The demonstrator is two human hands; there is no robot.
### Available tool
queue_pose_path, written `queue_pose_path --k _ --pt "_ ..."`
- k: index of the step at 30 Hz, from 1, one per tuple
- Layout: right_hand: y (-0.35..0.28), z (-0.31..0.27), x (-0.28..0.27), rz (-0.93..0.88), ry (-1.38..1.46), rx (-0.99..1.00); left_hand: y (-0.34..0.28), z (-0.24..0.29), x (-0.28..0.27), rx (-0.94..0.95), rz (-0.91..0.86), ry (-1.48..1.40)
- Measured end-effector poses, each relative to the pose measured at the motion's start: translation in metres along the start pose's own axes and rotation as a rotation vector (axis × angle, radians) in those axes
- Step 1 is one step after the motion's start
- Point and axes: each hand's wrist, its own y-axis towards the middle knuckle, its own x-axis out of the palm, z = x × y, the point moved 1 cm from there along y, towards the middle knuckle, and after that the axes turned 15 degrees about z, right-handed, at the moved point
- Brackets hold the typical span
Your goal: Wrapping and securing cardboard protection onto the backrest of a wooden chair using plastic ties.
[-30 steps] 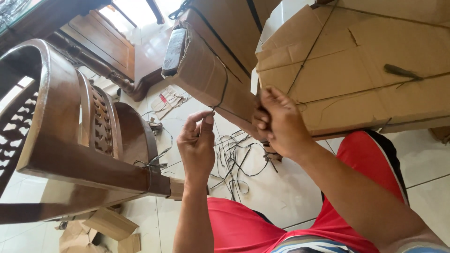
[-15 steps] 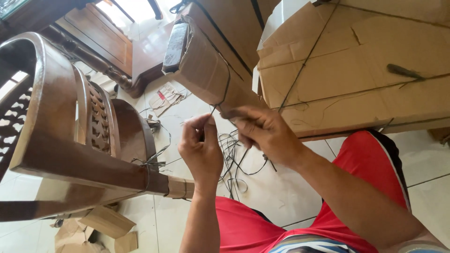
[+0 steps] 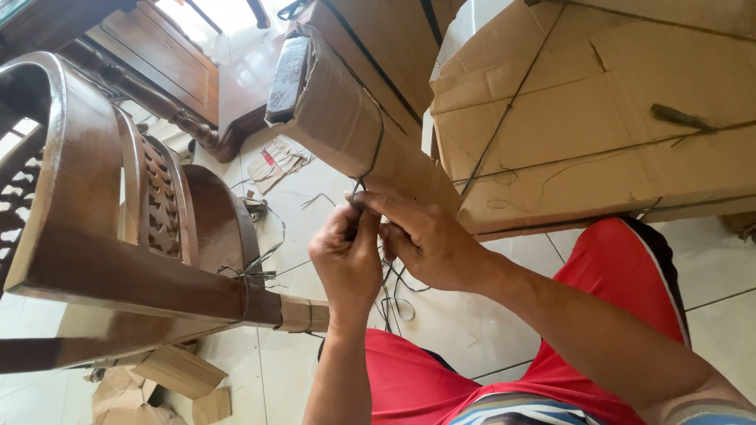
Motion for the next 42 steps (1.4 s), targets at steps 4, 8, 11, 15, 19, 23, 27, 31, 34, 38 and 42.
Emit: queue_pose_path --k 4,8,11,15,19,23,27,31,34,38,42 --pt "0.004 -0.015 -0.006 -0.044 -0.188 -0.072 0.003 0.002 -0.006 0.108 -0.021 0.162" --pt "0.015 -0.019 -0.012 -0.11 -0.431 -0.169 0.001 0.001 -0.006 0.043 -0.007 0.161" --pt "0.016 -0.028 -0.012 -0.096 -0.566 -0.204 -0.001 0.002 -0.003 0.017 0.015 0.127" --pt "0.013 -0.036 -0.01 -0.096 -0.715 -0.209 -0.006 -0.005 0.0 -0.032 0.035 0.071" --pt "0.009 -0.032 -0.009 -0.121 -0.825 -0.222 -0.006 -0.011 0.002 -0.122 0.074 0.018" --pt "0.015 -0.032 -0.007 -0.005 -0.537 -0.198 -0.002 -0.011 -0.001 -0.216 0.118 -0.039" --pt "-0.01 -0.001 0.001 0.138 -0.591 -0.148 -0.003 0.009 0.004 -0.246 0.136 -0.074" --pt "-0.02 -0.006 0.007 0.131 -0.504 -0.152 0.002 0.021 0.012 -0.197 0.152 0.032" --pt "-0.022 -0.01 0.009 0.126 -0.48 -0.18 0.008 0.033 0.014 -0.105 0.164 0.087" --pt "-0.021 -0.031 0.015 0.198 -0.402 -0.199 0.013 0.015 -0.001 0.018 0.173 0.055" --pt "-0.028 -0.022 0.015 0.182 -0.378 -0.244 0.018 0.016 -0.007 0.071 0.101 0.1"
